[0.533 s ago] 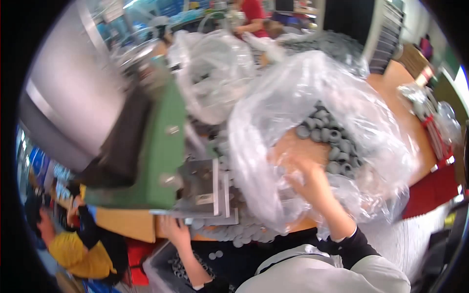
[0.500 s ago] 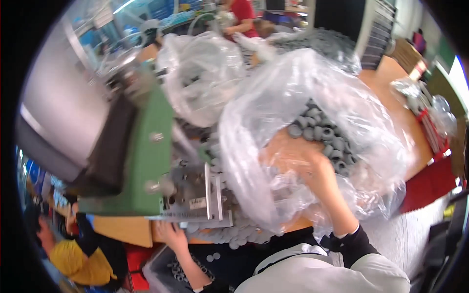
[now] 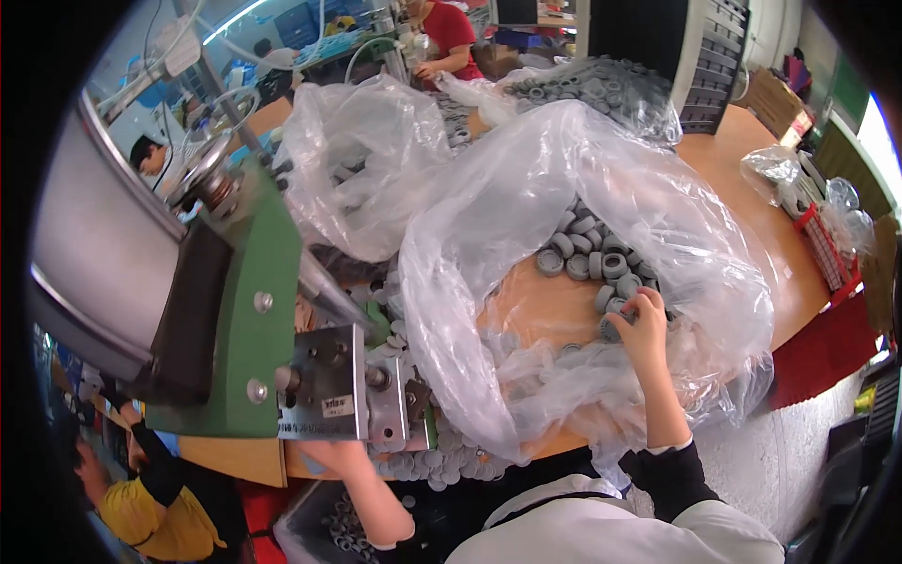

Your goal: Placing small grey plastic rings into a press machine to be stamped.

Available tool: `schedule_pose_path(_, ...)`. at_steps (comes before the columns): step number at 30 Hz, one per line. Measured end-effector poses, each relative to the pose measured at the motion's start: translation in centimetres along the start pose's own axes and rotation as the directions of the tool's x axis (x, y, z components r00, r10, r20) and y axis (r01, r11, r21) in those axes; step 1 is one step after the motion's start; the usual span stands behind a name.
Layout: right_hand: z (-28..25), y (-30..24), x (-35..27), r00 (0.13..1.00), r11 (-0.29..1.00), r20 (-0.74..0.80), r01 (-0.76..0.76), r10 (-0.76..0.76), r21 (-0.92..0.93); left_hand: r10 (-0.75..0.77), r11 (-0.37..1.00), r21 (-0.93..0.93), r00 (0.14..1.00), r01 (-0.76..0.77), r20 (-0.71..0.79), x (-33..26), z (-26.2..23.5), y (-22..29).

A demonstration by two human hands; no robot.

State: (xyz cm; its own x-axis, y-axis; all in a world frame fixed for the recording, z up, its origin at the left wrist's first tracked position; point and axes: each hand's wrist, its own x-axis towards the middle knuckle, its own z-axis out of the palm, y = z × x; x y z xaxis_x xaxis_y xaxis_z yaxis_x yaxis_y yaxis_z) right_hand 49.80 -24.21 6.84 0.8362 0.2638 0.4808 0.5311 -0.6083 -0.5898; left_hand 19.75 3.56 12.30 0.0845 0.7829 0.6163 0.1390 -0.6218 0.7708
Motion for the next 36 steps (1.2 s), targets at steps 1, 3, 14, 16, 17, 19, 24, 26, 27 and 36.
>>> schedule_pose_path(1,-0.7,-1.3,0.0,0.992,0.990,0.079,-0.106,0.099,0.095,0.043,0.999,0.022,0.999,-0.042,-0.028,0.3,0.2,0.4)
schedule_pose_path(3,-0.3,-2.4,-0.7,0.984,0.952,0.121,-0.160,0.132,0.259,0.061,0.993,0.104,0.996,-0.054,-0.062,0.4,0.4,1.6)
schedule_pose_path(14,-1.4,-14.7,-4.7,0.545,-0.014,0.746,-0.811,-0.382,0.585,-0.054,0.994,0.077,0.974,0.072,-0.220,-4.6,-4.4,-1.1)
schedule_pose_path(16,0.0,-18.6,-6.3,0.502,-0.051,0.773,-0.849,-0.389,0.526,-0.047,0.936,0.323,0.961,0.137,-0.272,-7.0,-8.6,-3.5)
schedule_pose_path(17,1.3,-20.6,-7.2,0.618,0.047,0.660,-0.713,-0.428,0.699,-0.186,0.877,0.370,0.928,0.305,-0.324,-8.4,-10.7,-4.3)
schedule_pose_path(19,3.2,-24.1,-8.6,0.718,0.241,0.454,-0.386,-0.527,0.890,-0.345,0.727,0.436,0.831,0.531,-0.437,-11.4,-15.4,-7.1)
schedule_pose_path(24,5.2,-27.6,-8.7,0.707,0.591,0.394,0.042,-0.588,0.806,-0.204,0.723,0.574,0.913,0.384,-0.354,-10.7,-16.0,-8.2)
schedule_pose_path(26,5.4,-28.7,-8.5,0.715,0.578,0.382,0.038,-0.586,0.815,-0.134,0.796,0.556,0.966,0.239,-0.222,-9.2,-14.8,-8.2)
schedule_pose_path(27,5.5,-29.1,-8.6,0.718,0.578,0.351,0.087,-0.600,0.811,-0.131,0.812,0.551,0.980,0.194,-0.151,-8.0,-14.0,-8.3)
schedule_pose_path(36,5.2,-30.6,-10.0,0.776,0.677,0.370,0.099,-0.511,0.729,-0.101,0.766,0.638,0.968,-0.071,0.229,-3.1,-10.0,-13.7)
